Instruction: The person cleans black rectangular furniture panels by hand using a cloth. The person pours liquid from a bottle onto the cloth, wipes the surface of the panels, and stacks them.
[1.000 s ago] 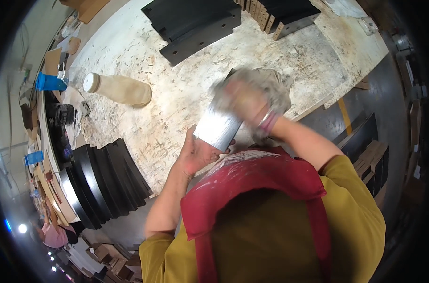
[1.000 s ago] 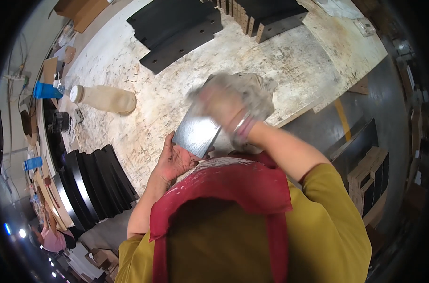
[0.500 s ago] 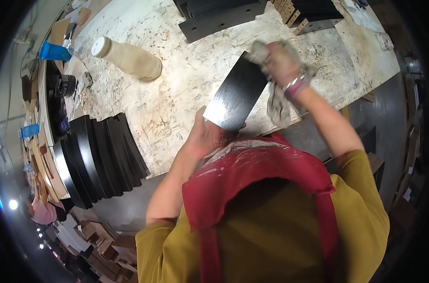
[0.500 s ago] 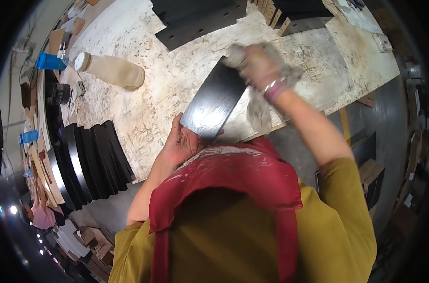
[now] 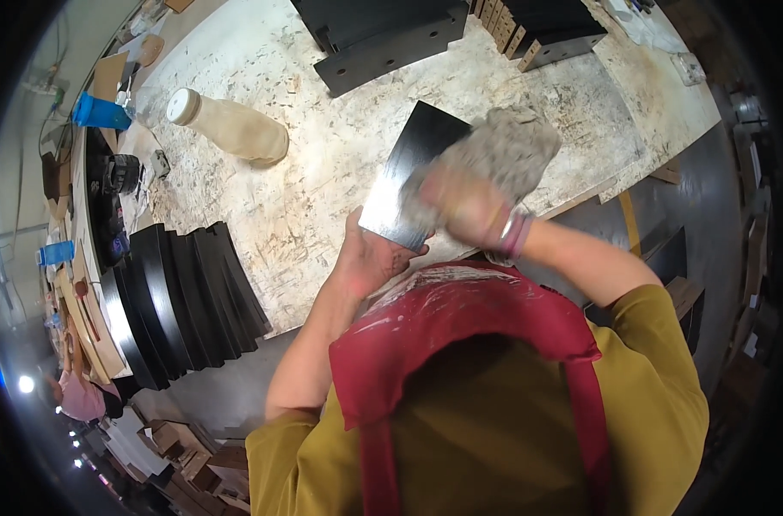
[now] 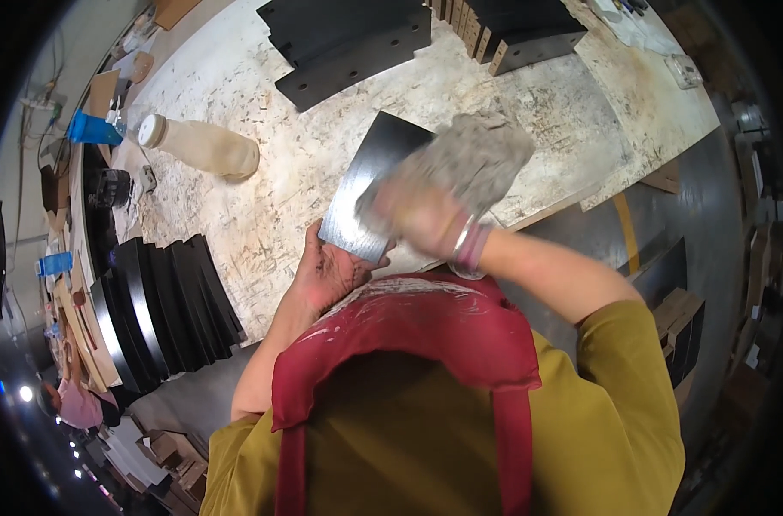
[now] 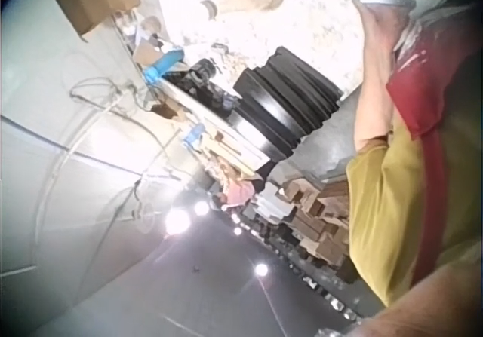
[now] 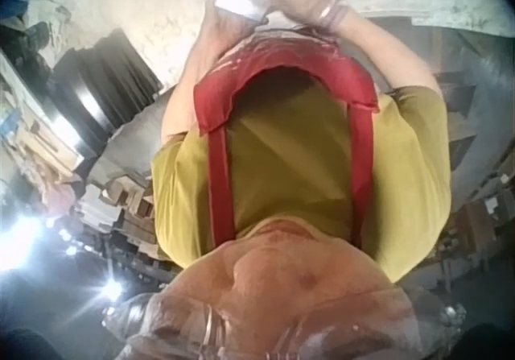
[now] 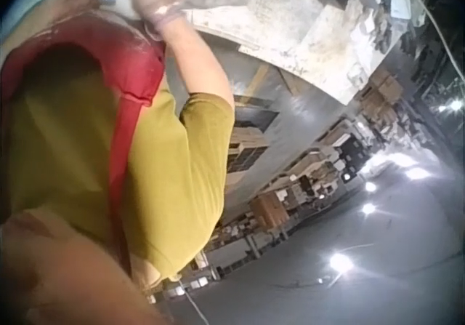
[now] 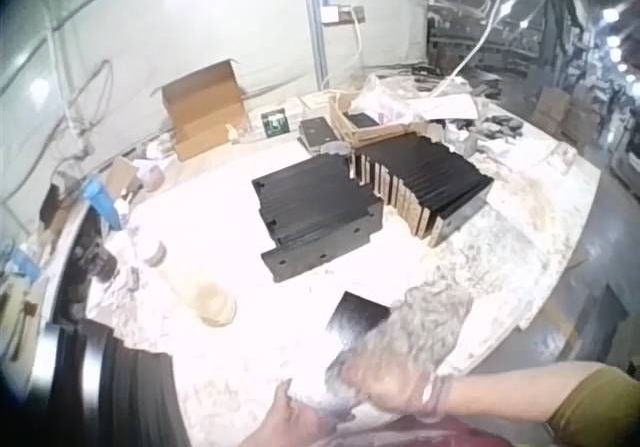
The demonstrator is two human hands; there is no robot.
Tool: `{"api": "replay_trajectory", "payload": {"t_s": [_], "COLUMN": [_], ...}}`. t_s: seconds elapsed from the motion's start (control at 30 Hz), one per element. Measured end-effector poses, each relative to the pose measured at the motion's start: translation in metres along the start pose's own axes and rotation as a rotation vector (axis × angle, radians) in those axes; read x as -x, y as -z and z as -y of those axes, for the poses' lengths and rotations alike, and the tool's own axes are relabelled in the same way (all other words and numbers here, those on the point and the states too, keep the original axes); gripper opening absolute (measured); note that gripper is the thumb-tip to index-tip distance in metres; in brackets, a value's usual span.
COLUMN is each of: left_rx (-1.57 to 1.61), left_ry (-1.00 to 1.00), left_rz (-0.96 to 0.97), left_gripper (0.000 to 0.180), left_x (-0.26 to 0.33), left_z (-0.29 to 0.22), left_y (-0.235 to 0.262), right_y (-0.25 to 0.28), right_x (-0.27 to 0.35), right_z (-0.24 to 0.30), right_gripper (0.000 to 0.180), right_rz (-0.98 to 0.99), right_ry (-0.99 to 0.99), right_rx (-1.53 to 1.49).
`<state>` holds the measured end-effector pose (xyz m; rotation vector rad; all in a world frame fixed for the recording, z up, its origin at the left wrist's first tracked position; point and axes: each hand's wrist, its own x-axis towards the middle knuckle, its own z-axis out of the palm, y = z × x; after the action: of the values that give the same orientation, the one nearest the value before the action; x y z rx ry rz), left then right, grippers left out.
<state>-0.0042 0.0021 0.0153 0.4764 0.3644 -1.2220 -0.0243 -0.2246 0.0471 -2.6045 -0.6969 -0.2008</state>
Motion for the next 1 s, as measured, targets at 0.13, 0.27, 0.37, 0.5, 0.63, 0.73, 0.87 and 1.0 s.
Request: {"api": "replay_trajectory", "payload": {"t_s": [0.13, 0.27, 0.37, 0.5, 0.63, 0.73, 0.87, 1.0], "left_rx": [-0.001, 0.022, 0.173, 0.011, -0.437, -1.588, -1.822, -2.130], "left_ry": [0.019, 0.006, 0.030, -0.015, -0.003, -0.074, -0.656, -0.717], "left_rz": [0.010, 0.076, -0.386, -0.042, -0.666, -0.839, -0.843, -0.774], "left_gripper": [0.081, 0.079, 0.081, 0.093, 0.096, 0.057, 0.063, 0.091], "left_x": [0.001, 0.003, 0.001, 0.011, 0.042, 0.076, 0.055, -0.028], "left_z": [0.000, 0.004, 0.007, 0.006, -0.012, -0.041, -0.034, -0.005], "left_y": [-0.001, 0.000, -0.014, 0.004, -0.052, -0.029, -0.058, -0.034], "right_y": [-0.005, 0.042, -0.012, 0.014, 0.059, 0.050, 0.019, 0.010], "right_x": [0.001, -0.031, -0.039, -0.063, -0.015, 0.032, 0.034, 0.047], "right_z": [-0.021, -0.036, 0.034, -0.026, -0.144, -0.150, -0.144, -0.169], "right_gripper": [0.011, 0.013, 0.017, 0.020, 0.041, 0.057, 0.051, 0.060], "right_rz": [-0.199, -0.110, -0.234, 0.029, -0.039, 0.057, -0.204, -0.203], "right_ry": [-0.100, -0.250, 0.242, -0.289, -0.596, -0.514, -0.504, -0.439], "right_rx": [-0.155, -0.094, -0.255, 0.062, 0.025, 0.123, 0.129, 0.143]}}
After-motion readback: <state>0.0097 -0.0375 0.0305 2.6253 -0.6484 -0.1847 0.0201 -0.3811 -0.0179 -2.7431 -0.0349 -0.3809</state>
